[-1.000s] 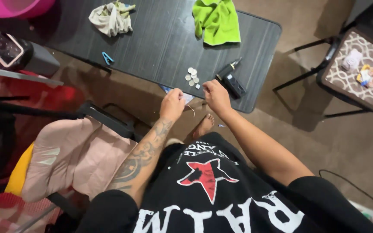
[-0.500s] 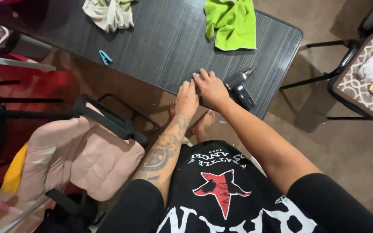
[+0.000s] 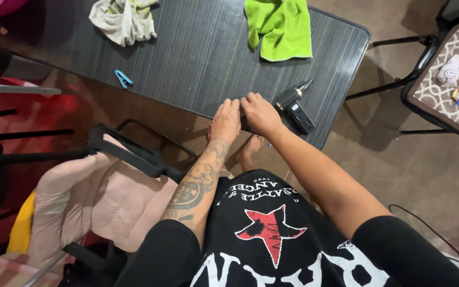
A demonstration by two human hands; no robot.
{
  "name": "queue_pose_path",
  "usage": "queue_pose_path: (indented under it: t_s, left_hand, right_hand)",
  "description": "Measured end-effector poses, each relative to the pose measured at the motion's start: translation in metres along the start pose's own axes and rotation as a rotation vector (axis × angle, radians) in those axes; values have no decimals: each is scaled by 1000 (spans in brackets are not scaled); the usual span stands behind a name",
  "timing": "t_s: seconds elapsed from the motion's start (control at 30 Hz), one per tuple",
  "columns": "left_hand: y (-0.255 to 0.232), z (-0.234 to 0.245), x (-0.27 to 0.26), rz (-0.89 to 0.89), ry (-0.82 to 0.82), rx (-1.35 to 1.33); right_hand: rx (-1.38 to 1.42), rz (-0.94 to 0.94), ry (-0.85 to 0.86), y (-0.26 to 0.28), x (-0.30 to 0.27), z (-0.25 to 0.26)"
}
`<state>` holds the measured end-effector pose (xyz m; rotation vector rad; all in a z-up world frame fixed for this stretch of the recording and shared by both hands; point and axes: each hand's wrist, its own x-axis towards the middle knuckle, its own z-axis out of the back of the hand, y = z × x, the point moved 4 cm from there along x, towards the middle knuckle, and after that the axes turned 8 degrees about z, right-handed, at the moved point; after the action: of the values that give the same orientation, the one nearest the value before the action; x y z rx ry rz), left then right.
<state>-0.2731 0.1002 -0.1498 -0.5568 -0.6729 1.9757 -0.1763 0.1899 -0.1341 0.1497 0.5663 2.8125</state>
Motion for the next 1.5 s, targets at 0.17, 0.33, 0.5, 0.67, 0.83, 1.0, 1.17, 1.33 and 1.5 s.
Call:
queue_pose_path:
  t_s: [0.17,0.33,0.5,0.67,0.83,1.0,1.17,1.33,1.5]
  left_hand:
    - [1,0,12,78,38,-14]
    - [16,-10,24,163,37,-134]
    - [30,-18,30,224,1,-188]
    - [42,-25,23,304,196,-260]
    - [19,-13,13,203,232,-194]
    - [3,0,7,69,159,-73]
    - [-1,-3,5,26,168,-16]
    - [-2,-8,10,77,168,32]
    - [-8,-9,11,86,216,78]
  right_hand:
    - [-8,-7,-49,-5,0,-9]
    - [71,-116,-165,-4,-2,-2]
    - [363,-462,-359,-5,-22,2]
    - [372,-482,-307,-7,-37,-6]
    - [322,-453,-310,-15,-36,-14]
    - [363,-456,-224,-7,-24,-1]
    - [280,-278,-181,2,-15,13]
    - [231,-217,-99,-5,-8,3]
    - [290,-319,2,-18,-3,-8]
